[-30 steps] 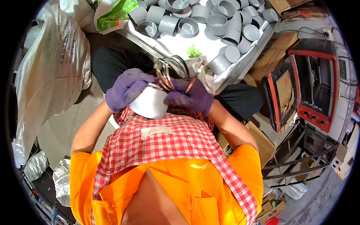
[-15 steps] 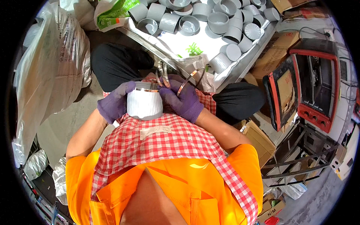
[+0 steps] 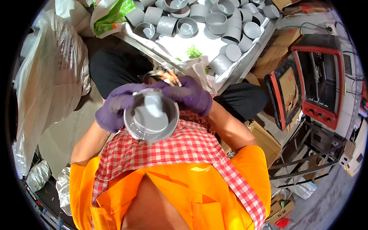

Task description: The person, wearing gloves, attaches a metal ring to a cylindrical component, then places the assembly into an oven and later removes items from the oven.

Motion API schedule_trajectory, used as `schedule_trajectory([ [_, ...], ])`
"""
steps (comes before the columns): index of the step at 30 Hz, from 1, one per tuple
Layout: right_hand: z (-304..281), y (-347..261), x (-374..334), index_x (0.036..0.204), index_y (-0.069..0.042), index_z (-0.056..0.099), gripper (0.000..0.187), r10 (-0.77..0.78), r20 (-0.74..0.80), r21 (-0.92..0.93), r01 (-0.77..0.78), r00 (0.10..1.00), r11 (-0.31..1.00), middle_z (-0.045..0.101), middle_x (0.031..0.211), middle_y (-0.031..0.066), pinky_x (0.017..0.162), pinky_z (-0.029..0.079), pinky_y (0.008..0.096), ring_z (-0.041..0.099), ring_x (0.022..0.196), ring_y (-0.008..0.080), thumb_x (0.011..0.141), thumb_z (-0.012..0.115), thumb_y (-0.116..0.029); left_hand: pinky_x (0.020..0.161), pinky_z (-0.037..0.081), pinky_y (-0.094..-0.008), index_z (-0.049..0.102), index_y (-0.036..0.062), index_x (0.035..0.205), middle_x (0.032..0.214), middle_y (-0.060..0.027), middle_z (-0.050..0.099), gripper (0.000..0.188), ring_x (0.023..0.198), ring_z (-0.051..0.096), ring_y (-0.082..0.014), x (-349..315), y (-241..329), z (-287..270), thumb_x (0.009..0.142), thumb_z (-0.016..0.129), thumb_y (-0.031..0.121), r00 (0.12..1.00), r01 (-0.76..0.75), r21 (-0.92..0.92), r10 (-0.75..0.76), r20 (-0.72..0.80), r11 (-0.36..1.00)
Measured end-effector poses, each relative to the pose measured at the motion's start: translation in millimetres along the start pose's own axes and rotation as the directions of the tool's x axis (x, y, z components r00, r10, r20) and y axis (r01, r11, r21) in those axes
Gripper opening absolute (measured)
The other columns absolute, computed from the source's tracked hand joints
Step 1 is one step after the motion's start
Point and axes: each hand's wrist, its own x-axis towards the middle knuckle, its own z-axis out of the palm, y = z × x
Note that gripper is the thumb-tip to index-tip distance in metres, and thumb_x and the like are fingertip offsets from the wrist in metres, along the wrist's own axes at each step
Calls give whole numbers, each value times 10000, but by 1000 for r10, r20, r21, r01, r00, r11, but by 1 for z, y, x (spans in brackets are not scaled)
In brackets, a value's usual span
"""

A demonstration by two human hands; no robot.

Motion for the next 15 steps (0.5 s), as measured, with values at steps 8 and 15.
schedule_trajectory([
  [8, -3, -11, 3, 1066, -7, 635, 330, -52, 145, -225, 85, 988, 971, 625, 880, 18, 674, 433, 220, 528, 755, 67, 787, 642, -183, 954, 410, -371, 599, -6, 1072, 1141, -168, 574, 397, 1086, 535, -275, -3, -3, -8, 702, 677, 114, 998, 27, 43, -25, -60, 999],
  [15, -107, 33, 71, 921, -36, 642, 283, -624, -772, -553, 355, 121, 754, 563, 728, -4, 565, 389, 227, 472, 599, 94, 932, 481, -269, 935, 408, -329, 474, -38, 1242, 1201, -162, 545, 526, 1099, 528, -231, -22, 73, 18, 790, 520, 226, 910, -121, 742, 373, -184, 660],
])
